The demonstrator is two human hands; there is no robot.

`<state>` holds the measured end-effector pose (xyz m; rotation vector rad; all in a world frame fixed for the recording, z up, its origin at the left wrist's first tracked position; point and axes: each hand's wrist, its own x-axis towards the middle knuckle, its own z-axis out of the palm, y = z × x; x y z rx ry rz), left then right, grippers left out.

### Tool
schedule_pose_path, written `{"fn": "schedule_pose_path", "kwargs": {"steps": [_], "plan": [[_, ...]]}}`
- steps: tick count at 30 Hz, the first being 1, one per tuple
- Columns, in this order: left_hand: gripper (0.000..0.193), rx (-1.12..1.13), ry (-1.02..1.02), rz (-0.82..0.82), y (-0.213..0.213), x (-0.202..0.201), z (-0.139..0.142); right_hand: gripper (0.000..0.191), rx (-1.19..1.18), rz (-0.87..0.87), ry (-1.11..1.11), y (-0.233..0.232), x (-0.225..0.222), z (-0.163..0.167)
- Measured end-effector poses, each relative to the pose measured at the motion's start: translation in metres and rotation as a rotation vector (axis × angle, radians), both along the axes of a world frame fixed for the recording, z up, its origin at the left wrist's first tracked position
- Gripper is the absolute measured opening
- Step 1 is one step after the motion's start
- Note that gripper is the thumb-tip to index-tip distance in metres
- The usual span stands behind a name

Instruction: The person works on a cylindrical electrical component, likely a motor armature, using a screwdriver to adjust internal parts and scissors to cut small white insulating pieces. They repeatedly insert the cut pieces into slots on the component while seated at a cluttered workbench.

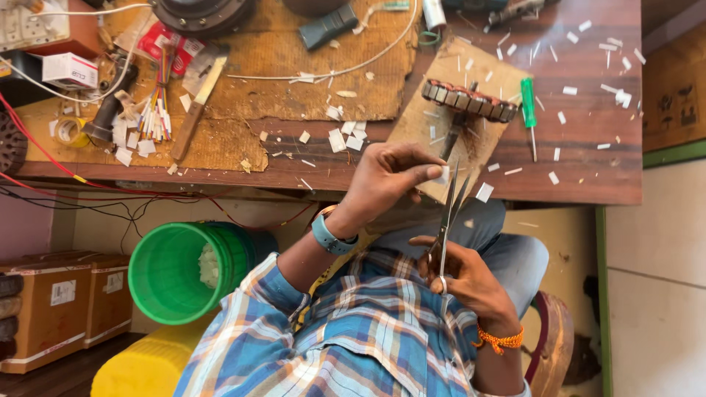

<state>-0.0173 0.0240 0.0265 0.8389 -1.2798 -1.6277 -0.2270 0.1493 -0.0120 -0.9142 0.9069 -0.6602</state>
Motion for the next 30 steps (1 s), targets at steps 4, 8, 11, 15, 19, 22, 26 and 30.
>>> {"fn": "schedule_pose_path", "kwargs": {"steps": [4,8,11,15,19,22,26,30], "plan": [[0.014,-0.006,-0.034,0.020,0.006,0.003,0.001,0.087,-0.035,0.056,0.008,0.002,0.005,0.002],[0.013,-0.043,-0.151,0.070,0.014,0.004,0.010,0.084,0.023,0.041,0.048,-0.004,0.010,0.011],[0.011,-0.087,-0.216,0.120,0.016,0.004,0.017,0.082,0.028,0.056,0.081,-0.006,0.011,0.017],[0.009,-0.081,-0.173,0.152,0.018,0.003,0.020,0.078,0.014,0.059,0.068,-0.010,0.013,0.021],[0.008,-0.042,-0.118,0.127,0.017,0.006,0.018,0.077,0.006,0.058,0.095,-0.013,0.015,0.025],[0.010,-0.030,-0.129,0.127,0.015,0.008,0.016,0.076,0.009,0.054,0.097,-0.014,0.016,0.029],[0.011,-0.017,-0.100,0.113,0.011,0.010,0.012,0.069,-0.010,0.044,0.093,-0.014,0.017,0.028],[0.012,0.009,-0.035,0.093,0.006,0.013,0.005,0.058,0.009,0.038,0.149,-0.012,0.015,0.017]]}}
